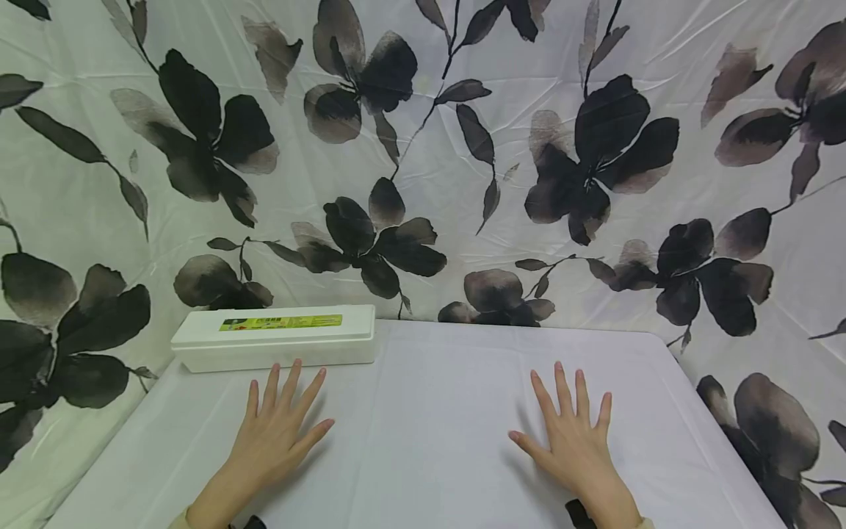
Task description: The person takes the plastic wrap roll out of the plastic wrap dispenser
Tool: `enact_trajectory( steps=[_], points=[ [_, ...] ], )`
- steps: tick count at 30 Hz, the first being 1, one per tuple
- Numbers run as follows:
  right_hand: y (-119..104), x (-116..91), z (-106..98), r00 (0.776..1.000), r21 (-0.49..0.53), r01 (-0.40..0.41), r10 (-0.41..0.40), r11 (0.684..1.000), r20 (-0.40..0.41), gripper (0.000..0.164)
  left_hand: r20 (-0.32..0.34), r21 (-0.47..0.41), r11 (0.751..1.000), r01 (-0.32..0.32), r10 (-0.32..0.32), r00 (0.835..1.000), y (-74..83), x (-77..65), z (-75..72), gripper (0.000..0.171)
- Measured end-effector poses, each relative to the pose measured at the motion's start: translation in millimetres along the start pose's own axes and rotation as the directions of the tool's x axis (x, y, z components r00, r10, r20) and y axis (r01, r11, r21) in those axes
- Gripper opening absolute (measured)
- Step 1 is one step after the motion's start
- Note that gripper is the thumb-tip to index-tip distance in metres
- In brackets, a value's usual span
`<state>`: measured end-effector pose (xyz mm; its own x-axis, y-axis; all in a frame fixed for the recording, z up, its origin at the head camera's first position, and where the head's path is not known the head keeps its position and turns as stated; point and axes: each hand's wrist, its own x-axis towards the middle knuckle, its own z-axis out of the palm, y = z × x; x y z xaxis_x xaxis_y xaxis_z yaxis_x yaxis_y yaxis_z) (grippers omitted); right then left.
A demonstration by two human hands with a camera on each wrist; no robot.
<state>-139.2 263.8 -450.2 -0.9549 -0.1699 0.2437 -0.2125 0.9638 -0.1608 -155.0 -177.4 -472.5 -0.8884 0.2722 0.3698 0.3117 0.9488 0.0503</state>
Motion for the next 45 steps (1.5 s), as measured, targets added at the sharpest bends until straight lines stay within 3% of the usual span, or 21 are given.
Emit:
enact_trajectory(
  steps=[21,27,34,40,45],
  points=[
    [-2,8,5,0.989,0.034,0.053,-0.048,0.998,-0.142,0.081,-0.054,-0.078,0.997,0.015,-0.019,0.998,-7.5,4.8,-1.8,0.064],
    [-5,14,7,0.979,0.073,0.076,-0.061,0.994,-0.193,0.075,-0.094,-0.15,0.989,0.013,-0.027,0.995,-12.2,7.6,-3.7,0.059],
    [-10,23,9,0.958,0.136,0.099,-0.057,0.986,-0.281,0.067,-0.208,-0.203,0.979,-0.016,-0.027,0.978,-21.2,8.9,-3.8,0.054],
    [-12,34,14,0.923,0.209,0.157,-0.068,0.965,-0.377,0.06,-0.225,-0.264,0.964,0.02,-0.082,0.971,-29.6,8.2,-5.9,0.05],
    [-17,46,17,0.897,0.309,0.218,-0.065,0.926,-0.438,0.055,-0.234,-0.358,0.931,0.076,-0.168,0.958,-39.2,7.7,-9.2,0.043]
  ],
)
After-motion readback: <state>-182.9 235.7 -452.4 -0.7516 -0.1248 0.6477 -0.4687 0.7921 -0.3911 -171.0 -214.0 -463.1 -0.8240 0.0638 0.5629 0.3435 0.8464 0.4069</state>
